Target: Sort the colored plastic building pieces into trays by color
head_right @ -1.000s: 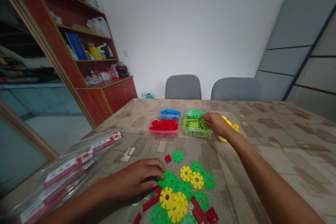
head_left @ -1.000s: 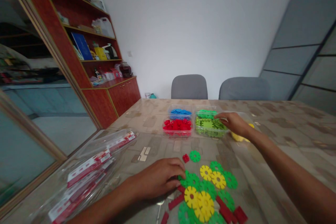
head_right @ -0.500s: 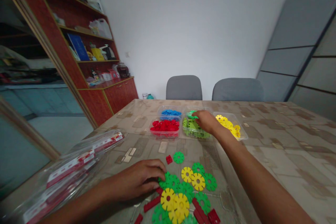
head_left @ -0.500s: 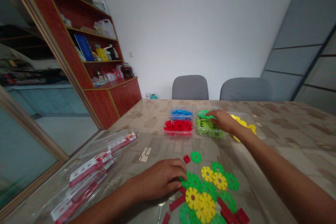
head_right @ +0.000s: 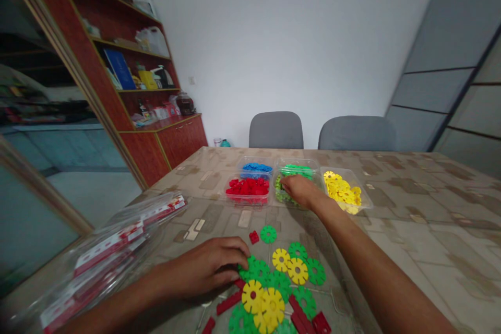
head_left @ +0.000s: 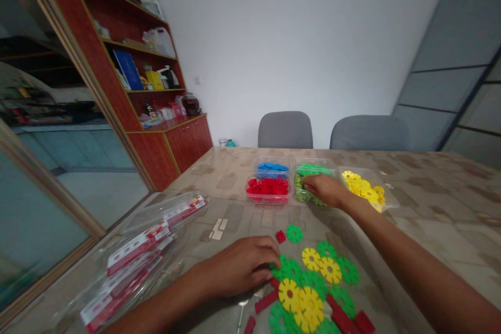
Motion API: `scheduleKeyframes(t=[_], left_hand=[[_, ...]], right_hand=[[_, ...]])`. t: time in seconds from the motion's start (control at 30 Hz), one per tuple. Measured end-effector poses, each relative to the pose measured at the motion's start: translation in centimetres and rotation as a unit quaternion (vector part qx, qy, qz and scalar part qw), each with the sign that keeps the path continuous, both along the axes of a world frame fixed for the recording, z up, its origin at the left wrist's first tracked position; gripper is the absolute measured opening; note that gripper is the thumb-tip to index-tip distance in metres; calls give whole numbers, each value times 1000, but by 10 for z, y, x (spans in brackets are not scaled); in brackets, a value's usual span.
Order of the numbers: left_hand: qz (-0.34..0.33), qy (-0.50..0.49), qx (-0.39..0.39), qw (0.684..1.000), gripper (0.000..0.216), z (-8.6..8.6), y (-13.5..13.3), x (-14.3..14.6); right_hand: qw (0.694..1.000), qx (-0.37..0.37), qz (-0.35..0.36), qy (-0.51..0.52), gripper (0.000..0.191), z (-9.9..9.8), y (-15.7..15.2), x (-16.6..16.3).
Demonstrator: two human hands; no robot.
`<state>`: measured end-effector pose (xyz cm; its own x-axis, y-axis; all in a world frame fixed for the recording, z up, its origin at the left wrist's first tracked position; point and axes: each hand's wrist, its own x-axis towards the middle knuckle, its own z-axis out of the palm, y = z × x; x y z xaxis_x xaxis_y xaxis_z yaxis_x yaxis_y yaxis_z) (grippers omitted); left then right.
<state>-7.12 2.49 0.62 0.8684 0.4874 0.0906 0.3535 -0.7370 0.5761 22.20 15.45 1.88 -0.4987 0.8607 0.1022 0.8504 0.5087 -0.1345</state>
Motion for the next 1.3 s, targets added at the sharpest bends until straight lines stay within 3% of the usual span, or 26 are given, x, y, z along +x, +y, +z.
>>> scheduleKeyframes(t=[0.2,0.33,0.53,0.67,0.77,0.87,1.07,1.17,1.3], left_hand=[[3,2,-1,1000,18,1,1,0],[11,0,9,1000,18,1,3,-3],[26,2,23,999,16,4,7,-7],[30,8,20,999,16,4,5,-6],[22,15,21,999,16,5,4,-4],[25,13,28,999,17,5,3,-4],[44,7,28,999,16,0,2,-1],[42,8,24,999,16,-2,0,1],[56,14,12,998,19,-4,-3,3]], right_hand=[[998,23,-2,67,21,11,-12,1],[993,24,8,118,28,21,-45,6],[986,-74,32,144,20,3,-127,23],[975,-140,32,166,13,-9,-164,13],[974,-167,28,152,33,-9,-181,-11],[970,-203,25,133,45,-9,-191,-32],[953,-243,41,177,35,-19,-188,-28],[956,-200,64,203,24,-25,-178,-21],[968,-183,53,163,34,-29,-171,-19]])
